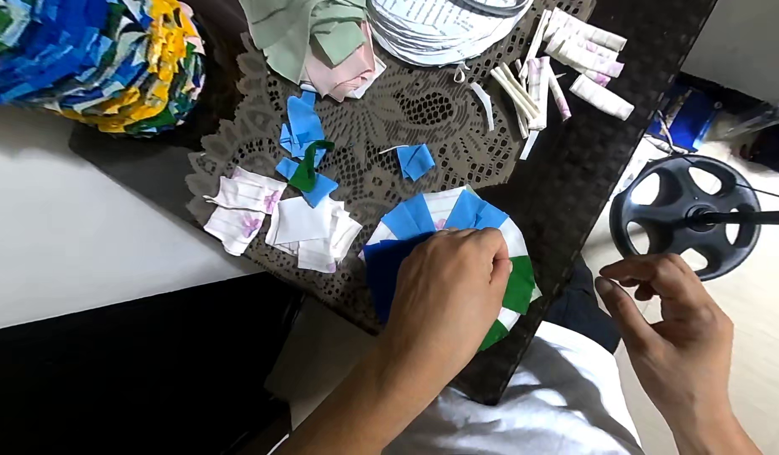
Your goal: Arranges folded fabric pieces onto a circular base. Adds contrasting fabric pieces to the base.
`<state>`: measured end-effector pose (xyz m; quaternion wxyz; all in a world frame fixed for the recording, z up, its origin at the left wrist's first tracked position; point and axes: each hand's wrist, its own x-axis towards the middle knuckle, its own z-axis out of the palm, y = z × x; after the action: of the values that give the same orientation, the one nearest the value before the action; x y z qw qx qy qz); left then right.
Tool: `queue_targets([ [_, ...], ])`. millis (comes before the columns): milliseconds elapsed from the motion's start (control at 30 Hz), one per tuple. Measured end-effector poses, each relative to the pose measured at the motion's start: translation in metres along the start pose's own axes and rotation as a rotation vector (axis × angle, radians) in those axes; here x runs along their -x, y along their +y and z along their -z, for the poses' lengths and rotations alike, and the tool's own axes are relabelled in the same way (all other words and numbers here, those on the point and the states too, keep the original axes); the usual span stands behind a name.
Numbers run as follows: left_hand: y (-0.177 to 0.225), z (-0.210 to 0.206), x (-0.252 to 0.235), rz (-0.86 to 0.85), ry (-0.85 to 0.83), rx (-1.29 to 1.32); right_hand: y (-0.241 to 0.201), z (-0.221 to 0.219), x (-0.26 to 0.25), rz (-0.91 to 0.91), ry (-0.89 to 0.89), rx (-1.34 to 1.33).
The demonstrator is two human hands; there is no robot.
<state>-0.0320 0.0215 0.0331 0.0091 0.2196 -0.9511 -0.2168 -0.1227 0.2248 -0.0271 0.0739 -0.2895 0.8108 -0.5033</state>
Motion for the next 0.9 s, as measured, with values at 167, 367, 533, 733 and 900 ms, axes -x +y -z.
queue_targets([
  [167, 0.001, 0.003, -0.002, 0.004, -0.021, -0.006, -0.008, -0.01, -0.001, 0.074, 0.01, 0.042],
  [367, 0.003, 0.005, -0.005, 0.016, -0.046, -0.023, -0.016, -0.023, -0.003, 0.158, 0.009, 0.11],
  [533, 0.002, 0.005, -0.005, 0.014, -0.04, -0.025, -0.021, -0.041, -0.009, 0.289, 0.012, 0.21],
  [733, -0.002, 0.015, 0.0, -0.001, -0.099, -0.008, -0.015, -0.048, -0.011, 0.284, -0.003, 0.248],
  [900, -0.013, 0.026, 0.012, 0.083, -0.172, 0.021, -0.012, -0.049, -0.01, 0.295, 0.0, 0.223],
])
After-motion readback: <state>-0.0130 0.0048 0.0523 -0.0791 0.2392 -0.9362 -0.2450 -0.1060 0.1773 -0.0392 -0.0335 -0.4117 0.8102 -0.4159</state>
